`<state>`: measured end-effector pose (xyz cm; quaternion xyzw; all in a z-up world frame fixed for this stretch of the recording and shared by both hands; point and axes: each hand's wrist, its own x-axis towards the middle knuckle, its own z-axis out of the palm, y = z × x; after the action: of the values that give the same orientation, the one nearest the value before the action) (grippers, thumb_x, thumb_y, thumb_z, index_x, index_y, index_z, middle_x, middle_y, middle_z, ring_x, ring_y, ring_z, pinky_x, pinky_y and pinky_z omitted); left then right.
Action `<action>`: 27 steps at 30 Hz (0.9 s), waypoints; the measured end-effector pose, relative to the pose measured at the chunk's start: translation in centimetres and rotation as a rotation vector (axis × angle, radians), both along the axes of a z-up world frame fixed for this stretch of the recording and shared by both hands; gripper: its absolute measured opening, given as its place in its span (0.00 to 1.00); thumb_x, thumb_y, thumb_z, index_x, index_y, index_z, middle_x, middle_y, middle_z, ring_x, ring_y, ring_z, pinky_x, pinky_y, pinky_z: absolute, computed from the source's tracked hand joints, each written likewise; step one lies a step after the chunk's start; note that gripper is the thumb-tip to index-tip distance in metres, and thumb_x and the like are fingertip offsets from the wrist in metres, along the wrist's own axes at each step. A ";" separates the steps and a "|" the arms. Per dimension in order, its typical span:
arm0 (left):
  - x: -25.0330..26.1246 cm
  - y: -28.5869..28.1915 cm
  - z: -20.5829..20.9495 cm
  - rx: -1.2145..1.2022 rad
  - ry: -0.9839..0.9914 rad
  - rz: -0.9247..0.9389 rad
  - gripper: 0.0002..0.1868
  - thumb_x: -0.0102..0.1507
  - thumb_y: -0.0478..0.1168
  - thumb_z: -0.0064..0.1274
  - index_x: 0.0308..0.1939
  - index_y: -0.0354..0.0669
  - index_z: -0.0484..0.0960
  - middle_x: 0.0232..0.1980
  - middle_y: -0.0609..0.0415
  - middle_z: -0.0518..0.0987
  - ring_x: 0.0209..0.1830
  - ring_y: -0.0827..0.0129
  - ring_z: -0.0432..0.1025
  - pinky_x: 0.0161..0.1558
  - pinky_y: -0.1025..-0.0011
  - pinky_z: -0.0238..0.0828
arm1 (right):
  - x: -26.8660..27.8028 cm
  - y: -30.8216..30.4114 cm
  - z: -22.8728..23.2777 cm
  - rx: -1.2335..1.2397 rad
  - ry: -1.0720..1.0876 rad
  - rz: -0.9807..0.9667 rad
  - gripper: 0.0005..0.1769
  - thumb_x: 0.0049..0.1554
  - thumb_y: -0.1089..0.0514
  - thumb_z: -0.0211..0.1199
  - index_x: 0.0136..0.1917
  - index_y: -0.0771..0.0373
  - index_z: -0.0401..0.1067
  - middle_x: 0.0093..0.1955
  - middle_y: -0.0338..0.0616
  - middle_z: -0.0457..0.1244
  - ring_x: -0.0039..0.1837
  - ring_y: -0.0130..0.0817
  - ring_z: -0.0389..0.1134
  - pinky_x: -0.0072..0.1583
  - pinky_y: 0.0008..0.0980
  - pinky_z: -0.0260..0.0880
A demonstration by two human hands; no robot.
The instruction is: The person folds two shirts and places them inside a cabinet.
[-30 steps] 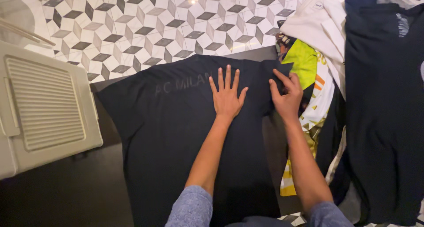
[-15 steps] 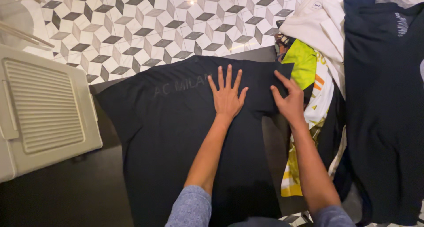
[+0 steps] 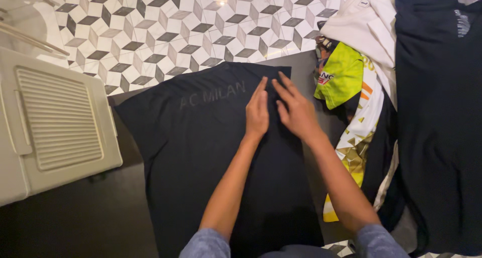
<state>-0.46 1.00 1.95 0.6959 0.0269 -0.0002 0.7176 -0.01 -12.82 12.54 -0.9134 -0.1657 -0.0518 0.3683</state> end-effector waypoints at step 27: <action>-0.4 5.5 -4.3 -0.799 0.425 0.261 0.38 0.70 0.45 0.49 0.79 0.33 0.53 0.82 0.41 0.53 0.83 0.60 0.47 0.78 0.64 0.39 | -7.4 2.1 -4.8 0.051 -0.149 0.091 0.12 0.52 0.58 0.71 0.50 0.61 0.77 0.57 0.46 0.66 0.64 0.47 0.66 0.65 0.45 0.63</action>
<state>-0.90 6.47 -2.33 0.3406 0.2583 -0.0627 0.9018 -7.41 -10.68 7.71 -0.8888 -0.2325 -0.1072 0.3801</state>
